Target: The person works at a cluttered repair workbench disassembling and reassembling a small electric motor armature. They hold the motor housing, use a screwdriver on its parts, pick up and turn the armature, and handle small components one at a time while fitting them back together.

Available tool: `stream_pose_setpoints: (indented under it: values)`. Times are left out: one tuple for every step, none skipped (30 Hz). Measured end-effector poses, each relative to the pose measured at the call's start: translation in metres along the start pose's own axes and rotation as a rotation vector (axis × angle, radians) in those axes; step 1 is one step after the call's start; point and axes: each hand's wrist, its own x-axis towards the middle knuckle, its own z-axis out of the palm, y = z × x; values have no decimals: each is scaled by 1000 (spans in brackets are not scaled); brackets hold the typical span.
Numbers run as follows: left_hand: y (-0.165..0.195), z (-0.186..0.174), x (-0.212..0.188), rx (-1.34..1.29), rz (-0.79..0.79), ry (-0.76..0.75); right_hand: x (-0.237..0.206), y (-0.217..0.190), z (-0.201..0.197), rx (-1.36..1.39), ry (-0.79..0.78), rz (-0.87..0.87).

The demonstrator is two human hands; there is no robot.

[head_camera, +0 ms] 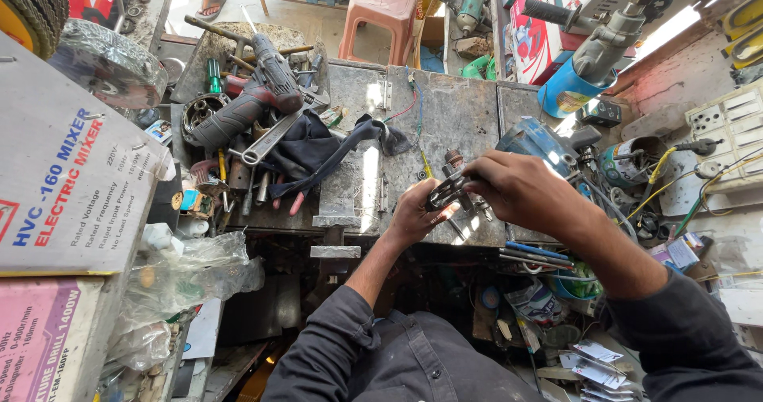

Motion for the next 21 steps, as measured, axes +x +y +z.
stream_pose_setpoints:
  values:
    - [-1, 1, -1, -2, 10, -1, 0, 0, 2, -31, -21, 50]
    - [-2, 2, -1, -3, 21, -1, 2, 1, 4, -117, -76, 93]
    - [-3, 2, -1, -4, 38, 0, 4, 1, 7, -205, -129, 136]
    - [-3, 3, 0, -6, 56, 2, 6, 2, 9, -293, -182, 180]
    - [-3, 3, -1, -8, 72, 2, 6, 3, 9, -323, -216, 195]
    - [-2, 4, -1, 21, 77, 12, 7, 3, 9, -353, -245, 213]
    - [-2, 4, -1, 52, 85, 21, 7, 4, 8, -382, -272, 233]
    - [-1, 4, 0, 82, 92, 34, 7, 4, 6, -301, -204, 171]
    - [0, 3, 0, 32, 81, 13, 7, 4, 4, -220, -140, 108]
    - [1, 2, -1, -17, 68, -8, 6, 3, 2, -137, -77, 46]
    - [2, 1, 0, -65, 56, -29, 4, 2, 0, -71, -59, -4]
    - [2, 0, 0, -54, 33, -29, 2, 1, -2, -6, -42, -58]
    - [3, -1, 1, -43, 10, -29, 0, 0, -4, 59, -24, -111]
    - [3, -2, 1, -31, -11, -29, 0, 0, -4, 54, -25, -98]
    - [3, -2, 1, -26, 14, -21, 0, 0, -3, 50, -27, -85]
    - [3, -2, 2, -22, 37, -15, 0, 0, -2, 47, -29, -69]
    - [3, -2, 1, -20, 59, -11, 0, 0, -1, 0, -54, -37]
    - [3, -2, 1, -24, 55, -13, 0, 2, 1, -47, -77, -4]
    - [3, -2, 1, -29, 51, -17, 1, 3, 3, -95, -100, 29]
    - [3, -1, 1, -35, 48, -21, 1, 4, 5, -135, -96, 18]
    - [2, -1, 1, -40, 37, -22, 2, 6, 7, -177, -92, 6]
